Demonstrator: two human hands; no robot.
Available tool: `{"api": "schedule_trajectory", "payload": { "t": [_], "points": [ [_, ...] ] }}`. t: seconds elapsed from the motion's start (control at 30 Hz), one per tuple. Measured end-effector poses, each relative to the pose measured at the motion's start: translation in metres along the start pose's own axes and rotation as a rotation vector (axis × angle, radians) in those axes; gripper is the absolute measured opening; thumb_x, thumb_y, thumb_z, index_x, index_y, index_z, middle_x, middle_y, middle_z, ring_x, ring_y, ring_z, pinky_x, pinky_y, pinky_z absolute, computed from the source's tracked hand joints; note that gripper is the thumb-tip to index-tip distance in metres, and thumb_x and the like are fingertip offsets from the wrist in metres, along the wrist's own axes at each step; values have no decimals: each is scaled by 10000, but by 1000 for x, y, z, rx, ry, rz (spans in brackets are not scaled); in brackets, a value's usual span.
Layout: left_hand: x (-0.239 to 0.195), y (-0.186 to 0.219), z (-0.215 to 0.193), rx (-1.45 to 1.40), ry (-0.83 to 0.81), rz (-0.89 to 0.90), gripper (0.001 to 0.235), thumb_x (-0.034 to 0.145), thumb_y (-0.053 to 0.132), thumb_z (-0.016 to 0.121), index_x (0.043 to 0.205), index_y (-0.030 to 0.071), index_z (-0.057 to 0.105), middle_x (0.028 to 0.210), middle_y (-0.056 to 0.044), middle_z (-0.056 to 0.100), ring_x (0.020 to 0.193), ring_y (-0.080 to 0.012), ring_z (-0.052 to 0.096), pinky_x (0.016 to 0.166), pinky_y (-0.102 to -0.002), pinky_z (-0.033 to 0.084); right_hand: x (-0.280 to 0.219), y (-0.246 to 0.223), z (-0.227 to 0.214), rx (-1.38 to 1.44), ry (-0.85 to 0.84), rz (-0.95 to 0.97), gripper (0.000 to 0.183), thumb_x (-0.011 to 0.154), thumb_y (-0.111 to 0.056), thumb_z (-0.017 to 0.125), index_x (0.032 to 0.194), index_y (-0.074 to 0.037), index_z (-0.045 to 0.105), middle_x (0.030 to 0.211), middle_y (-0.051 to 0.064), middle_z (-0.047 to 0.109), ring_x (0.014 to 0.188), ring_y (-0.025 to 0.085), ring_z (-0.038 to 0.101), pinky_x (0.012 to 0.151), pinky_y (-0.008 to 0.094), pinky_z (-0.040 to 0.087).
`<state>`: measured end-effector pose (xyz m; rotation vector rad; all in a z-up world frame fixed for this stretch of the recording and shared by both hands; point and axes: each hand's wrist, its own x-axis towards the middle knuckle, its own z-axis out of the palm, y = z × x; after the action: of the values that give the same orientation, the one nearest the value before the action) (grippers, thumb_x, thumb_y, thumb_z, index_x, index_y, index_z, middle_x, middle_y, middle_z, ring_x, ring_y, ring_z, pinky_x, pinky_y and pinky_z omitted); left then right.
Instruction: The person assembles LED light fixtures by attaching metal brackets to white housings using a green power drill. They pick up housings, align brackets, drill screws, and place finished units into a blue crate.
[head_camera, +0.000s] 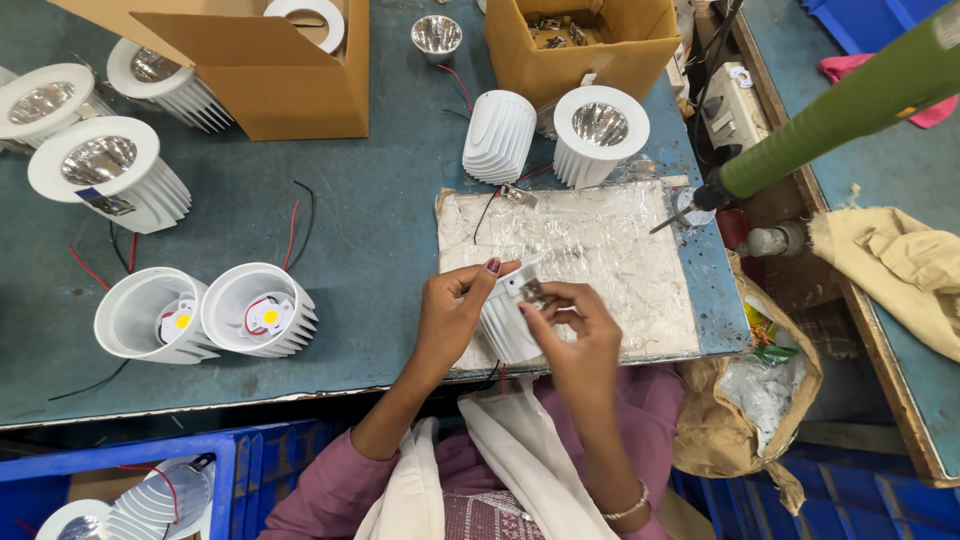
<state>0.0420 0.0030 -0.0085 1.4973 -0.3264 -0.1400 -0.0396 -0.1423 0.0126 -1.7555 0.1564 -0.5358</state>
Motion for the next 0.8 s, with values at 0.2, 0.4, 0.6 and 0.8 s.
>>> {"api": "schedule_trajectory", "payload": {
  "t": [0.2,0.4,0.6,0.8],
  "points": [
    [-3,-5,1,126,58,-210,450,1072,339,608,1056,-62,811,701,-152,597,736,-115,435,637,-316,356,1,-20,21,-253,63,-110,266,809,-31,831,1057,3,740,915,75,676,719,102,628,631,241,518],
    [-7,-9,3,67,36,86,386,974,354,678,1089,-3,770,1033,-95,795,1020,-119,683,928,-294,526,0,-14,22,-228,72,-91,272,819,-23,812,1080,3,738,964,78,684,722,97,628,616,233,514],
    [-15,-2,-1,447,-138,461,998,594,475,911,1368,-16,516,1495,-213,500,1450,-358,436,1239,-526,240,4,-1,12,-17,42,3,232,859,12,778,1079,55,717,1010,63,681,778,55,612,634,203,505],
    [-24,4,8,765,-124,521,1286,460,502,980,1456,-20,355,1496,-202,426,1480,-378,334,1234,-598,174,8,4,10,6,31,28,248,844,22,786,1079,64,716,1011,72,677,787,59,617,641,204,514]
  ]
}}
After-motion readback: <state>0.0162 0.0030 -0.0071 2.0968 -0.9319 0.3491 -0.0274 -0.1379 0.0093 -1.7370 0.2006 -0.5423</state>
